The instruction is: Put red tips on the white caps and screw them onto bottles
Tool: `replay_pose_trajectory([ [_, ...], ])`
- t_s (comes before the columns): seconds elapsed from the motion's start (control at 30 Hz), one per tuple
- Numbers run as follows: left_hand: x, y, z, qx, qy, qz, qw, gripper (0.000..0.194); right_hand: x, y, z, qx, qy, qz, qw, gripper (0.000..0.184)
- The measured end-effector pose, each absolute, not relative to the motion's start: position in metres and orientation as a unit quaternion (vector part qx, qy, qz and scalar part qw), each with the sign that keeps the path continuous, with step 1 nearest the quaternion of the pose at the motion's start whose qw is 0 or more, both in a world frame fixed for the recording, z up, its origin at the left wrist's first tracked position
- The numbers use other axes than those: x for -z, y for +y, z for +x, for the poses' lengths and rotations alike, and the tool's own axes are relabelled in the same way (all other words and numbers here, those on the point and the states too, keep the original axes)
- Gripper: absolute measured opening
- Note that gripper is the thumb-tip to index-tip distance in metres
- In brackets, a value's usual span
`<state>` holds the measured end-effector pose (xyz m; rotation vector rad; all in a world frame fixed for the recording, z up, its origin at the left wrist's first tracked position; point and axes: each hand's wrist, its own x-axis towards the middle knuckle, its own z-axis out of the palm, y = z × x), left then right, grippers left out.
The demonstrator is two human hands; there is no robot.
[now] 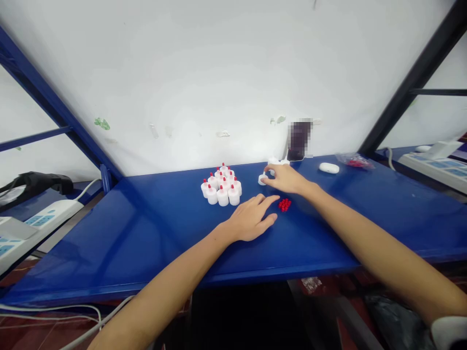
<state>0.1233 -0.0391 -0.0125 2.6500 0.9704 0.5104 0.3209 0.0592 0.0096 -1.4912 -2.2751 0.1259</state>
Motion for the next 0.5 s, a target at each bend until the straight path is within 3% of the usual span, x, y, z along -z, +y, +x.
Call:
replay_pose_trajectory([
  [0.1, 0.017, -0.037, 0.128, -0.154, 0.336, 0.923, 0.104, 0.048, -0.002, 0.063, 0.316, -0.049, -0.825, -0.529, 0.194, 0.047],
  [0.5, 0.017, -0.036, 0.125, -0.172, 0.325, 0.924, 0.103, 0.036, 0.008, 0.066, 0.319, 0.005, -0.836, -0.518, 0.184, 0.039],
])
